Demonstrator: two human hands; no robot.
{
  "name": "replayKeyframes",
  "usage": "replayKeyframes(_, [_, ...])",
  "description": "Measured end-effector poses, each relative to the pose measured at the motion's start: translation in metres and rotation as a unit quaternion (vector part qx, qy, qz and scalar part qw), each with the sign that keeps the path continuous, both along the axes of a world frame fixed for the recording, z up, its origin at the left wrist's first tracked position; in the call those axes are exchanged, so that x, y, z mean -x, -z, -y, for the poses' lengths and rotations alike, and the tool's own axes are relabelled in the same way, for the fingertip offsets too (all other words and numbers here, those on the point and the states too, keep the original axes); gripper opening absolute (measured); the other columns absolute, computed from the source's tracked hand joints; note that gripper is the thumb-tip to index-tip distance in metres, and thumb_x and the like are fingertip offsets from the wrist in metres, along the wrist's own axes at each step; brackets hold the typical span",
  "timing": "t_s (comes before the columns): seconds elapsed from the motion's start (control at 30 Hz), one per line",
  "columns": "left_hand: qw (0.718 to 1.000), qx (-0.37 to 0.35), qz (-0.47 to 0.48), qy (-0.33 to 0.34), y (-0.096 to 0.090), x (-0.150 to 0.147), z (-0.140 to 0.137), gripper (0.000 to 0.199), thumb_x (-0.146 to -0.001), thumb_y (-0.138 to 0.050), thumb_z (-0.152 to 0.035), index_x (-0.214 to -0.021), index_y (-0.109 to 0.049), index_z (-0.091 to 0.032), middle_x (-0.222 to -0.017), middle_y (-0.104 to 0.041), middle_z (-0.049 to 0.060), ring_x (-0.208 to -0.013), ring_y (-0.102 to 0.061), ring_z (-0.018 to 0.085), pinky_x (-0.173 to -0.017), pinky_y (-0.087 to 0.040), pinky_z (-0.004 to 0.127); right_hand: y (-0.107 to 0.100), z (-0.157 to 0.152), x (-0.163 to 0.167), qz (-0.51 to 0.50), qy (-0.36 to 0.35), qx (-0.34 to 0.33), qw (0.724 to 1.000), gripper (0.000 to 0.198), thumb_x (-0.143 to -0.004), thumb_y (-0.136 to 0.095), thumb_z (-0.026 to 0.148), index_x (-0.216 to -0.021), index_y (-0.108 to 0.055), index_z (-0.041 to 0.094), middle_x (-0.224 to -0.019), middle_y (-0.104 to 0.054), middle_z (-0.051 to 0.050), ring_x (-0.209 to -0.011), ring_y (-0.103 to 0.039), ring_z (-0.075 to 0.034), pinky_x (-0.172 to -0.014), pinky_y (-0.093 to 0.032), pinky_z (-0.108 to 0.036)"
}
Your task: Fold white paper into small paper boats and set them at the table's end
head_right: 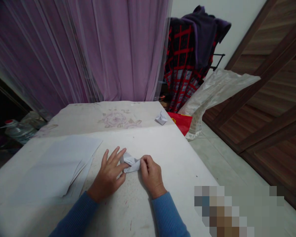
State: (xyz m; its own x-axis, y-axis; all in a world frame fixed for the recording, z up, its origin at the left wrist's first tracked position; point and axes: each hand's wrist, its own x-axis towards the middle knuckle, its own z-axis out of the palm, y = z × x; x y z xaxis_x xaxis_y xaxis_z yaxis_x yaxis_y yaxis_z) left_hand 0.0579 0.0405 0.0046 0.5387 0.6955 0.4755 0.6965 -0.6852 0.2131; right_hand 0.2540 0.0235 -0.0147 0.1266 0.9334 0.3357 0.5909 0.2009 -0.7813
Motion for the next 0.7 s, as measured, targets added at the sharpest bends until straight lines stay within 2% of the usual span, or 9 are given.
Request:
replayKeyframes(0.1, [0.996,0.055,0.073,0.016,0.002,0.007,-0.006,0.043,-0.076,-0.055,-0.011,-0.117,-0.061,-0.022,-0.155,-0.035,0.01,-0.146,-0.025,0.029,-0.118,-0.022,0.053,0.0,-0.001,-0.004,-0.017,0.014,-0.003,1.0,0.024,-0.095,-0.041,0.038,-0.087,-0.054,0.02,-0.066,-0.056,0.003,-0.058,-0.054,-0.013,-0.056,-0.039,-0.023])
replayKeyframes(0.2, [0.972,0.17,0.161,0.0,0.014,0.014,-0.016,0.07,-0.078,-0.055,-0.018,-0.145,-0.035,-0.019,-0.157,-0.028,0.014,-0.143,-0.031,0.026,-0.113,-0.035,0.045,0.0,-0.002,-0.006,-0.011,0.017,0.001,1.0,0.023,-0.095,-0.042,0.038,-0.087,-0.055,0.02,-0.064,-0.054,0.003,-0.057,-0.053,-0.013,-0.056,-0.038,-0.023])
replayKeyframes(0.27, [0.947,0.247,0.202,-0.026,0.023,0.016,-0.022,0.078,-0.081,-0.057,-0.025,-0.15,-0.023,-0.017,-0.155,-0.032,0.017,-0.14,-0.037,0.026,-0.11,-0.04,0.042,0.001,-0.003,-0.007,-0.006,0.006,0.007,1.0,0.022,-0.094,-0.042,0.037,-0.086,-0.055,0.021,-0.062,-0.053,0.004,-0.056,-0.052,-0.012,-0.055,-0.038,-0.023])
replayKeyframes(0.3, [0.937,0.276,0.213,-0.034,0.026,0.016,-0.024,0.078,-0.081,-0.059,-0.028,-0.15,-0.024,-0.017,-0.152,-0.038,0.017,-0.137,-0.042,0.025,-0.109,-0.04,0.042,0.002,-0.003,-0.007,-0.005,-0.002,0.01,1.0,0.022,-0.094,-0.042,0.037,-0.086,-0.055,0.021,-0.062,-0.054,0.004,-0.056,-0.052,-0.012,-0.055,-0.038,-0.023])
replayKeyframes(0.37, [0.928,0.311,0.205,-0.03,0.03,0.014,-0.028,0.066,-0.081,-0.061,-0.03,-0.143,-0.04,-0.02,-0.139,-0.055,0.013,-0.127,-0.053,0.023,-0.113,-0.034,0.044,0.002,-0.003,-0.006,-0.012,-0.015,0.014,1.0,0.022,-0.094,-0.043,0.036,-0.086,-0.055,0.021,-0.063,-0.056,0.003,-0.057,-0.054,-0.013,-0.056,-0.04,-0.023])
replayKeyframes(0.47, [0.937,0.305,0.169,-0.015,0.032,0.008,-0.028,0.028,-0.084,-0.058,-0.029,-0.111,-0.064,-0.026,-0.112,-0.072,0.001,-0.107,-0.065,0.019,-0.118,-0.022,0.049,0.002,-0.001,-0.005,-0.03,-0.027,0.022,0.999,0.019,-0.094,-0.043,0.033,-0.092,-0.057,0.021,-0.073,-0.064,0.0,-0.063,-0.059,-0.013,-0.059,-0.044,-0.023])
replayKeyframes(0.53, [0.946,0.279,0.161,-0.025,0.032,0.004,-0.028,0.015,-0.085,-0.056,-0.028,-0.095,-0.067,-0.026,-0.102,-0.074,-0.002,-0.104,-0.066,0.018,-0.117,-0.022,0.051,0.003,0.0,-0.004,-0.031,-0.032,0.012,0.999,0.021,-0.091,-0.046,0.028,-0.106,-0.058,0.021,-0.091,-0.069,-0.004,-0.071,-0.064,-0.015,-0.065,-0.049,-0.025])
replayKeyframes(0.6, [0.952,0.258,0.163,-0.037,0.033,0.002,-0.026,0.012,-0.086,-0.055,-0.028,-0.089,-0.066,-0.025,-0.096,-0.074,-0.002,-0.102,-0.066,0.018,-0.115,-0.025,0.051,0.004,0.001,-0.005,-0.019,-0.056,-0.018,0.998,0.037,-0.085,-0.049,0.021,-0.121,-0.055,0.021,-0.114,-0.066,-0.008,-0.092,-0.066,-0.018,-0.08,-0.052,-0.029])
replayKeyframes(0.7, [0.957,0.237,0.165,-0.039,0.033,0.0,-0.024,0.013,-0.089,-0.052,-0.028,-0.086,-0.064,-0.025,-0.09,-0.073,-0.003,-0.094,-0.067,0.017,-0.113,-0.028,0.05,0.009,0.0,-0.008,0.002,-0.115,-0.055,0.992,0.05,-0.078,-0.051,0.014,-0.127,-0.056,0.022,-0.136,-0.055,-0.011,-0.125,-0.052,-0.023,-0.101,-0.045,-0.038])
